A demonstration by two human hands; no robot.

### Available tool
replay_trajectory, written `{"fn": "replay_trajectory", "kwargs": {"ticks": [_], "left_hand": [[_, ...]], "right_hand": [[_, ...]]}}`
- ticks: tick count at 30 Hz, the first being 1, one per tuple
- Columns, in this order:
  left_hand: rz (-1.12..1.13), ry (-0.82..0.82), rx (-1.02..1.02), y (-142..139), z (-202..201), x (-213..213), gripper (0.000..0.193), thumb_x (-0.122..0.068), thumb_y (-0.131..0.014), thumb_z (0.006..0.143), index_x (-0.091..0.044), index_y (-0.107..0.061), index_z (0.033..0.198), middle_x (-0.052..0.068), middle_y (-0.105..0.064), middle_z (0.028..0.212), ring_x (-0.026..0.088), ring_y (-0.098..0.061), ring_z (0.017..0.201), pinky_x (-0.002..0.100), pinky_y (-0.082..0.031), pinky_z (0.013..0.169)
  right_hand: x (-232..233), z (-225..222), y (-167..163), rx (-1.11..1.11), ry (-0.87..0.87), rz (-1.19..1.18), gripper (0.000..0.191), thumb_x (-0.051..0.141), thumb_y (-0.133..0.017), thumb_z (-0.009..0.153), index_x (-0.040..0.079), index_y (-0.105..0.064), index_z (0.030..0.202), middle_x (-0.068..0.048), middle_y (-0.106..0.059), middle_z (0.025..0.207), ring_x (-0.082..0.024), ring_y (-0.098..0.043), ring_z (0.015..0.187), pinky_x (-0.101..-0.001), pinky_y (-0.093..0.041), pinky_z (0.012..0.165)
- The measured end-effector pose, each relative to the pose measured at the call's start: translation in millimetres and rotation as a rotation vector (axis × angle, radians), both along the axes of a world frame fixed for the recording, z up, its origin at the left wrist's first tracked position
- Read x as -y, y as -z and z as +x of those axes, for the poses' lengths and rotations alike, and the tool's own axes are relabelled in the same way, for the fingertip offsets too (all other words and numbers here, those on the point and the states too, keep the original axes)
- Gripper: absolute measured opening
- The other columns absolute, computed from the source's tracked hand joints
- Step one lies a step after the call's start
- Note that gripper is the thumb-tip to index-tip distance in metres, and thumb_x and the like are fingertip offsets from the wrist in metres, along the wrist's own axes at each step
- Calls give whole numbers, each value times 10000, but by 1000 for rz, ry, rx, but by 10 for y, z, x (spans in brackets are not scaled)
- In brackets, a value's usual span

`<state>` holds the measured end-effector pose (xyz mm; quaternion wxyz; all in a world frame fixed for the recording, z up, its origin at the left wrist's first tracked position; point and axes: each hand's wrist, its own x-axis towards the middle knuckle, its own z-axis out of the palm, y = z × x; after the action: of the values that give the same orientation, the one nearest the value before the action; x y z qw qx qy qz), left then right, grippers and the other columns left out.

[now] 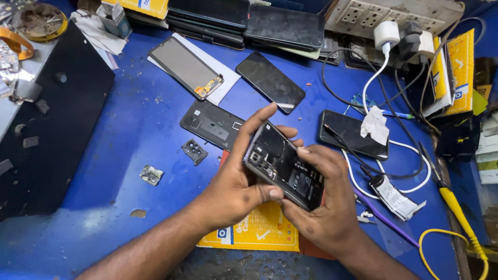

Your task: The person reassembles a smartphone by connecting internal ribbon cables, installing the battery, and securing the back cover. They then test the device by powering it on and briefly interacting with the touchscreen.

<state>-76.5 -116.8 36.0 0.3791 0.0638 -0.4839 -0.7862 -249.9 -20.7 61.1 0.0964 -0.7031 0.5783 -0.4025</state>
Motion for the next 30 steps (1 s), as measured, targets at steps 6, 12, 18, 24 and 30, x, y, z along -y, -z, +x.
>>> {"fn": "replay_trajectory", "kwargs": {"ticks": [6, 12, 18, 24, 30], "left_hand": [[42, 80, -59, -66, 96, 143, 1096, -148, -834, 858, -141, -113, 1684, 161, -459, 1577, 298, -478, 1512, 475, -439, 1282], [61, 93, -121, -147, 144, 244, 1097, -167, -876, 856, -132, -145, 1674, 203, -486, 1550, 370, -474, 1536, 537, -417, 1250], [221, 93, -177, -249, 245, 307, 1103, 4, -785, 762, -140, -144, 1648, 235, -491, 1484, 440, -464, 1491, 606, -409, 1217], [297, 77, -256, -235, 222, 381, 1085, 25, -739, 726, -126, -175, 1641, 252, -510, 1456, 492, -473, 1457, 651, -432, 1207], [313, 66, -250, -216, 223, 390, 1089, 35, -735, 717, -130, -180, 1639, 255, -512, 1444, 491, -477, 1443, 660, -442, 1187]], "right_hand": [[9, -81, -41, -56, -44, -50, 887, 194, -923, 692, 62, -429, 1417, -201, -506, 1368, -324, -581, 1271, -417, -497, 1076], [-9, -146, -9, 120, -106, 5, 913, 212, -918, 742, 39, -392, 1468, -198, -471, 1419, -288, -570, 1336, -412, -516, 1119], [-25, -232, 50, 617, -242, 82, 717, 1, -706, 921, 0, -344, 1539, -210, -494, 1493, -283, -549, 1400, -429, -469, 1201], [-55, -301, 69, 741, -225, 129, 580, -155, -524, 955, -37, -369, 1501, -250, -540, 1479, -304, -579, 1386, -451, -505, 1178], [-60, -293, 91, 695, -221, 108, 573, -180, -536, 929, -62, -400, 1473, -256, -542, 1476, -301, -579, 1388, -439, -495, 1189]]}}
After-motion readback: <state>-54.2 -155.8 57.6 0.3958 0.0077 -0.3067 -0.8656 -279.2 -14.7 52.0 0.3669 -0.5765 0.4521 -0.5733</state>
